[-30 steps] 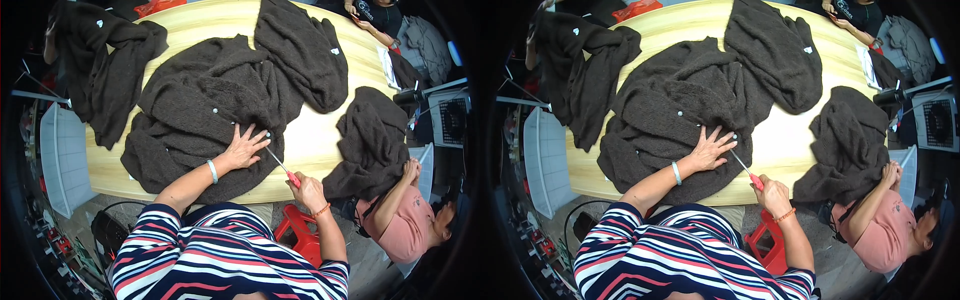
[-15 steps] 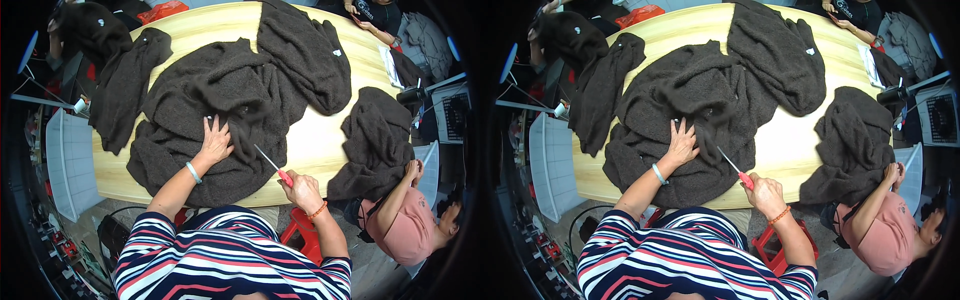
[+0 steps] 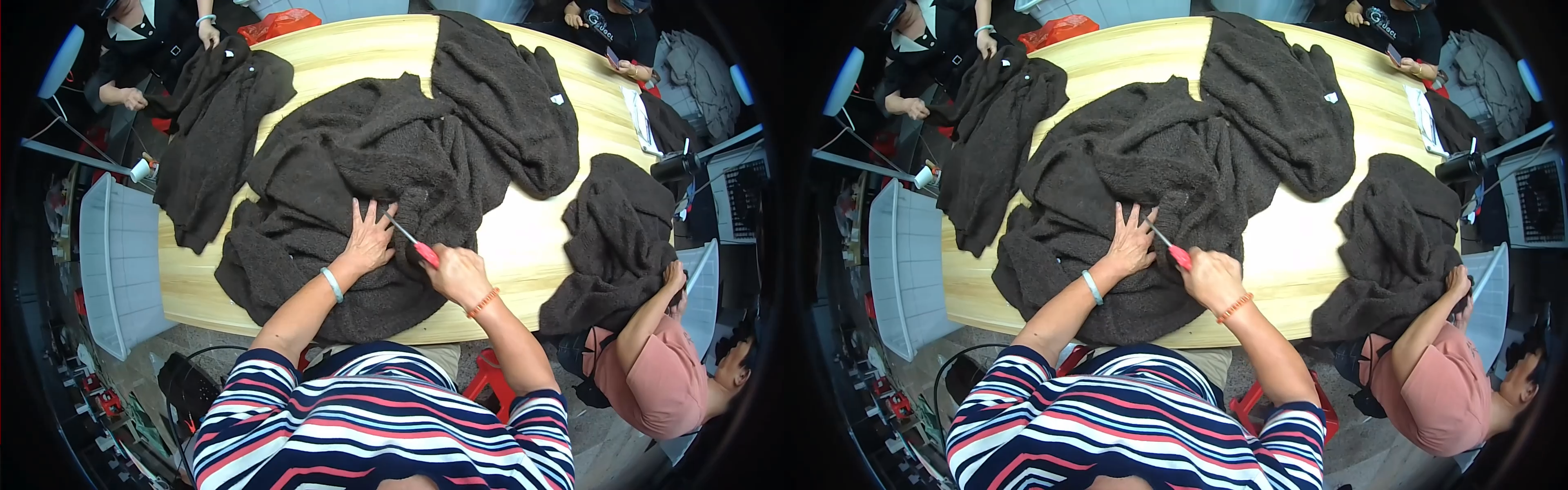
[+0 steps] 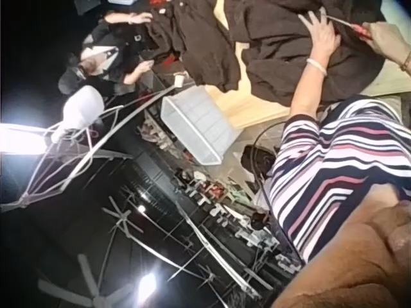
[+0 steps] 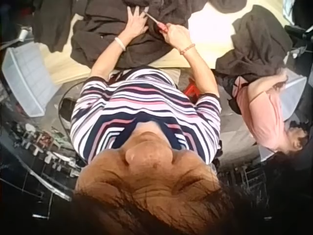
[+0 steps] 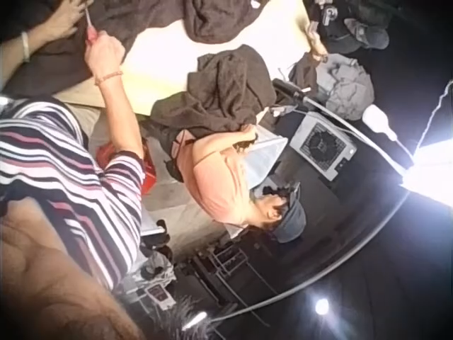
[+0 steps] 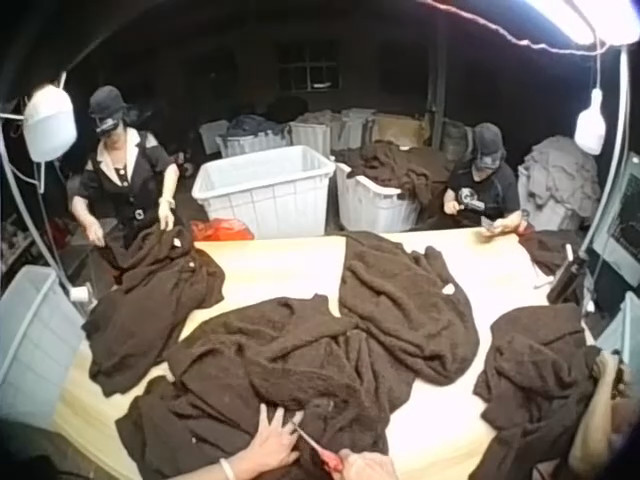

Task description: Trimming loose threads from finished garments using scissors.

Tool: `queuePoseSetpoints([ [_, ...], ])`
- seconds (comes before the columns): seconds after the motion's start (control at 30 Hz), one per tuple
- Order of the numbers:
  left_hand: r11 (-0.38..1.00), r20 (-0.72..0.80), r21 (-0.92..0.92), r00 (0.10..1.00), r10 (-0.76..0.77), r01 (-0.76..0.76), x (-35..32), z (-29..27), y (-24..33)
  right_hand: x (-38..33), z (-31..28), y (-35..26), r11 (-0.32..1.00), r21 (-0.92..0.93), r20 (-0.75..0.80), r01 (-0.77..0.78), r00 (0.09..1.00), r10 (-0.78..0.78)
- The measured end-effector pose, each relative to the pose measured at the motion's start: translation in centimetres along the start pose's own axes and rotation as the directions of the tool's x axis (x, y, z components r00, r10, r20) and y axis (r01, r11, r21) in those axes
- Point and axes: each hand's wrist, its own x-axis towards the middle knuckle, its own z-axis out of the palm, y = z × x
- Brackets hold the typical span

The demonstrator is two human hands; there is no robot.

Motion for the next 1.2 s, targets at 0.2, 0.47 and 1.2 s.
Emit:
queuePoseSetpoints([
  [0.2,0.974,-0.046,-0.214,0.996,-0.078,0.067,0.5,-0.7,0.7,-6.3,-1.6,4.4,0.971,-0.029,-0.012,-0.236,0.972,0.236],
  [0.47,0.944,-0.209,-0.223,0.958,0.195,-0.241,4.2,-0.8,6.6,-10.5,-2.6,6.2,0.909,0.062,-0.024,-0.412,0.910,0.414],
  [1.2,0.973,-0.123,-0.128,0.977,0.176,-0.191,5.6,2.8,5.3,-0.9,-1.8,5.8,0.984,0.002,0.116,-0.180,0.977,0.179],
])
